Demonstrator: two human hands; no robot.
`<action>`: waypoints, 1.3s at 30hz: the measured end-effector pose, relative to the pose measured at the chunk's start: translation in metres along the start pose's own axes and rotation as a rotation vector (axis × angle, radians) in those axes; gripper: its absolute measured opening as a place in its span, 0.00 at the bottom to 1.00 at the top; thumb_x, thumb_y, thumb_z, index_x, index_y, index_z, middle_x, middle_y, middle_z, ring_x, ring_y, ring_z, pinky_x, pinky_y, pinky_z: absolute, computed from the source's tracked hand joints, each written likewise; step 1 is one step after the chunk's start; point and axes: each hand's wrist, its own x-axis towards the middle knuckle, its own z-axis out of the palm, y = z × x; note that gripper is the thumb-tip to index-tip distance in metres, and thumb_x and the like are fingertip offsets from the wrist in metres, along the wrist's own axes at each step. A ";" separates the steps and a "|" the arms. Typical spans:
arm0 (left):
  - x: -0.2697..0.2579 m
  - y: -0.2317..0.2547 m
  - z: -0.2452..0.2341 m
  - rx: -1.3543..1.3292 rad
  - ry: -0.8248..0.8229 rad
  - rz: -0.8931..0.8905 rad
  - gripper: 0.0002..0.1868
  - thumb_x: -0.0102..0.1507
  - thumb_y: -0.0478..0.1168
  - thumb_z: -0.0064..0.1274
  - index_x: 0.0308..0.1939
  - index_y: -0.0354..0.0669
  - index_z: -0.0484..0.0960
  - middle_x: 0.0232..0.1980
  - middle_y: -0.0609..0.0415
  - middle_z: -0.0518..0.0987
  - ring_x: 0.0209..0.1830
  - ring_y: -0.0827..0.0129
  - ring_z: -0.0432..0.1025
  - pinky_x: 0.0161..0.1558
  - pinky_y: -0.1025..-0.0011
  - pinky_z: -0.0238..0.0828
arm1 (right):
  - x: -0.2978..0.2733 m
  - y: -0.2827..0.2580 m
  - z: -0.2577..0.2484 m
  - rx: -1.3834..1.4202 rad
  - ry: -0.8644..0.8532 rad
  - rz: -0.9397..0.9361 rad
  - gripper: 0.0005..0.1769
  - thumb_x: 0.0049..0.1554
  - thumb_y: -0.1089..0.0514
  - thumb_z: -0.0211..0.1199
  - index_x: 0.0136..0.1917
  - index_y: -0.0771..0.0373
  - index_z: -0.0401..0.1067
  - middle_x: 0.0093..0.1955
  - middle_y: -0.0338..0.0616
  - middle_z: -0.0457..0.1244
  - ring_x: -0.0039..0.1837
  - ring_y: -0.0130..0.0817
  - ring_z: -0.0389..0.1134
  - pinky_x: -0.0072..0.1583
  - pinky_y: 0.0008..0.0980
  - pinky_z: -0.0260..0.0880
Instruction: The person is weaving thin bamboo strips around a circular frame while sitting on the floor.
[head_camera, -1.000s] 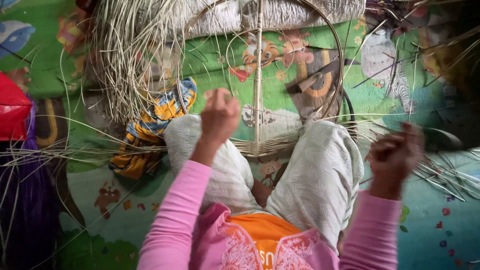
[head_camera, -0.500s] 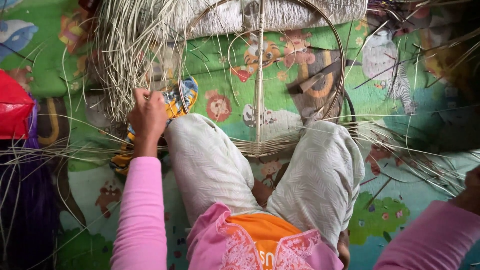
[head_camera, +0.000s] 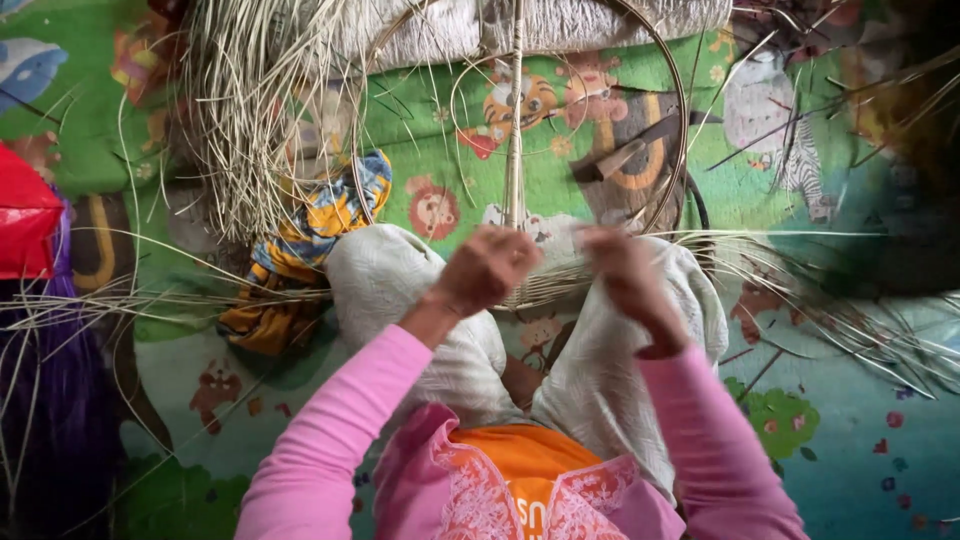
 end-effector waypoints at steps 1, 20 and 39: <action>0.012 0.002 -0.011 0.001 0.001 0.002 0.06 0.60 0.32 0.51 0.33 0.50 0.78 0.38 0.60 0.72 0.32 0.64 0.74 0.38 0.67 0.72 | 0.023 -0.022 0.017 -0.001 0.002 -0.002 0.24 0.50 0.76 0.40 0.53 0.76 0.74 0.66 0.70 0.60 0.68 0.68 0.61 0.68 0.59 0.60; -0.054 0.053 0.069 0.076 -0.850 -0.485 0.25 0.66 0.34 0.45 0.69 0.46 0.69 0.51 0.50 0.71 0.42 0.56 0.76 0.41 0.57 0.65 | -0.032 0.111 0.082 -0.383 0.068 1.376 0.10 0.58 0.57 0.62 0.52 0.55 0.81 0.43 0.53 0.71 0.47 0.47 0.74 0.48 0.45 0.76; -0.063 0.057 0.104 0.305 -0.587 -0.412 0.14 0.61 0.39 0.48 0.49 0.39 0.79 0.44 0.51 0.72 0.27 0.61 0.72 0.32 0.59 0.57 | 0.017 0.056 0.096 -0.323 0.014 1.363 0.10 0.60 0.59 0.59 0.49 0.51 0.81 0.48 0.57 0.72 0.60 0.56 0.72 0.60 0.47 0.73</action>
